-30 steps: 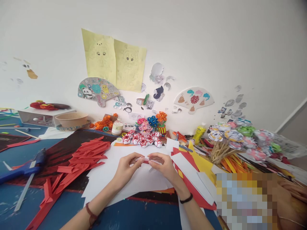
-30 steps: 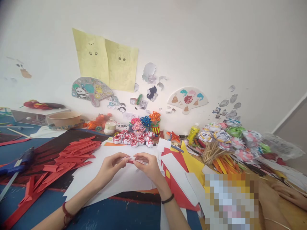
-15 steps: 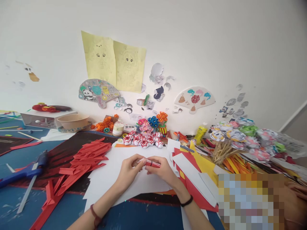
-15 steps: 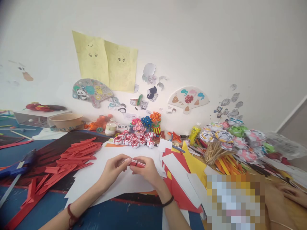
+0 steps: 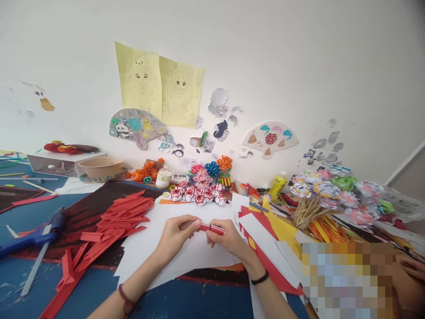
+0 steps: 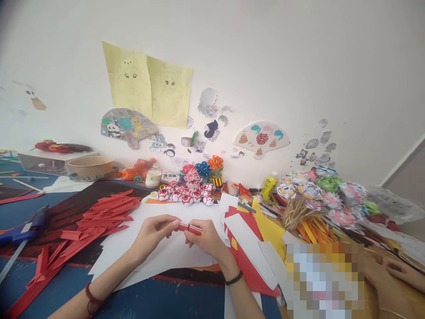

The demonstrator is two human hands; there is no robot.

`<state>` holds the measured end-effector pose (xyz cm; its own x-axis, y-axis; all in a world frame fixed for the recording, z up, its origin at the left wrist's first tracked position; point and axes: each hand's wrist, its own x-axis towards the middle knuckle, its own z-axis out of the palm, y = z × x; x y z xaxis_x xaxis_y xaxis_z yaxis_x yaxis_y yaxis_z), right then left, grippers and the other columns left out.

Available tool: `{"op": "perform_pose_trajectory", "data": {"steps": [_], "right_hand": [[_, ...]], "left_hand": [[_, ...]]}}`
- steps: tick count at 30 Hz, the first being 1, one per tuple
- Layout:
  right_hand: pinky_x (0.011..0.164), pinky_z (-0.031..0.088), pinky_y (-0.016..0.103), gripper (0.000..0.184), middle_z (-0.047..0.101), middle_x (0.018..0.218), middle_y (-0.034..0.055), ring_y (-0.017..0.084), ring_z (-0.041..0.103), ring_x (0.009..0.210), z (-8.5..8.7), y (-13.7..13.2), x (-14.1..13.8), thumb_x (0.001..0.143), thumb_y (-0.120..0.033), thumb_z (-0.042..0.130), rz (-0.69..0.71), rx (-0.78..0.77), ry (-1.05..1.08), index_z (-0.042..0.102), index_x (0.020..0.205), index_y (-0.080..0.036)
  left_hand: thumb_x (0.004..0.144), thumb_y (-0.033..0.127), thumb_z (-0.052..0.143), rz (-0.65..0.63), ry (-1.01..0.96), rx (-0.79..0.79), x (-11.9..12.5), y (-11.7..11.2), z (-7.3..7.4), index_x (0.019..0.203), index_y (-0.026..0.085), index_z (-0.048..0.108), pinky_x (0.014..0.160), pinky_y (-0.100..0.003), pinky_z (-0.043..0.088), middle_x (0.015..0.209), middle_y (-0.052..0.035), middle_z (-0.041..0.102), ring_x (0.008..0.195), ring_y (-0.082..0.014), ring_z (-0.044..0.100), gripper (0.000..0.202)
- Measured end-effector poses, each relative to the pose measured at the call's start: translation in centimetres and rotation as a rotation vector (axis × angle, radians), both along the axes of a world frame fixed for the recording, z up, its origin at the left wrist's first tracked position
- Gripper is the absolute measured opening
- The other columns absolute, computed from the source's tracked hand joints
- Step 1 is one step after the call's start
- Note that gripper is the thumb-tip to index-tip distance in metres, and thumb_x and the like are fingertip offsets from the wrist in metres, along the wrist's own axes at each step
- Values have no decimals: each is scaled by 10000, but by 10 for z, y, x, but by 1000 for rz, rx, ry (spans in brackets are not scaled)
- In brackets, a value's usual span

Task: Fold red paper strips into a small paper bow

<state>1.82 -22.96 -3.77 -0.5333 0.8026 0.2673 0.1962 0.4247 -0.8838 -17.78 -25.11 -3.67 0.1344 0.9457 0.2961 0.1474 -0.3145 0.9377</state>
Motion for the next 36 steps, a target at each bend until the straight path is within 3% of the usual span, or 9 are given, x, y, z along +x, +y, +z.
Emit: {"op": "perform_pose_trajectory", "data": {"steps": [5, 9, 12, 14, 19, 23, 26, 30, 36], "right_hand": [[569, 457, 214, 177, 635, 642, -6, 109, 590, 560, -3, 5, 6, 854, -257, 565, 7, 14, -60, 625, 717, -162], [615, 506, 258, 168, 647, 677, 1, 140, 620, 597, -4, 12, 13, 823, -328, 618, -106, 47, -12, 641, 824, -161], [801, 524, 319, 460, 673, 1000, 41, 192, 645, 862, 0, 10, 12, 745, -333, 717, -241, 222, 34, 589, 1170, -214], [875, 506, 354, 548, 656, 1115, 51, 227, 619, 987, 1, 5, 8, 729, -350, 740, -263, 331, 2, 565, 1238, -250], [846, 524, 375, 238, 711, 1018, 62, 243, 652, 928, -5, 1, -1, 838, -343, 633, -307, 449, -21, 698, 1042, -238], [808, 543, 364, 218, 724, 995, 60, 243, 672, 897, -8, 5, 0, 827, -335, 648, -356, 415, 23, 717, 1004, -228], [801, 552, 364, 220, 727, 997, 59, 244, 679, 895, -8, 6, 1, 816, -341, 659, -359, 378, 33, 721, 993, -225], [858, 536, 394, 292, 718, 1027, 66, 261, 666, 945, -8, 5, 0, 762, -365, 719, -350, 387, 10, 711, 1016, -220], [817, 544, 372, 220, 726, 967, 55, 240, 673, 881, -7, 3, 1, 822, -365, 649, -322, 393, 14, 718, 979, -227]], "left_hand": [[811, 430, 611, -13, -10, 1, -1, 3, -1, 849, 151, 707, 570, -230, 458, 735, -43, 682, 588, -123, 541, 298], [812, 453, 602, 112, -69, 29, -7, 7, 0, 829, 145, 679, 492, -204, 416, 633, -10, 611, 519, -99, 492, 318], [801, 478, 607, 167, -109, 7, -10, 8, 1, 808, 141, 666, 453, -196, 396, 592, 0, 591, 477, -91, 474, 342], [791, 498, 610, 171, -114, -23, -10, 8, 0, 785, 141, 662, 428, -193, 381, 566, 5, 585, 448, -87, 466, 361], [809, 518, 577, 102, -101, -66, -7, 11, -3, 866, 133, 662, 434, -202, 389, 575, 4, 593, 453, -94, 481, 399], [777, 442, 646, 58, 44, 89, -10, 13, -2, 1145, 197, 607, 641, -253, 481, 873, -29, 682, 693, -146, 598, 443], [791, 410, 637, 93, 159, 190, -14, 13, 0, 1049, 210, 644, 761, -285, 480, 979, -38, 693, 824, -182, 622, 326], [803, 427, 624, 161, 290, 259, -16, 12, 1, 978, 208, 657, 717, -284, 470, 923, -35, 699, 731, -167, 595, 282], [820, 421, 605, 153, 339, 325, -15, 11, 0, 1088, 228, 624, 731, -294, 473, 937, -43, 682, 731, -165, 577, 331]]}}
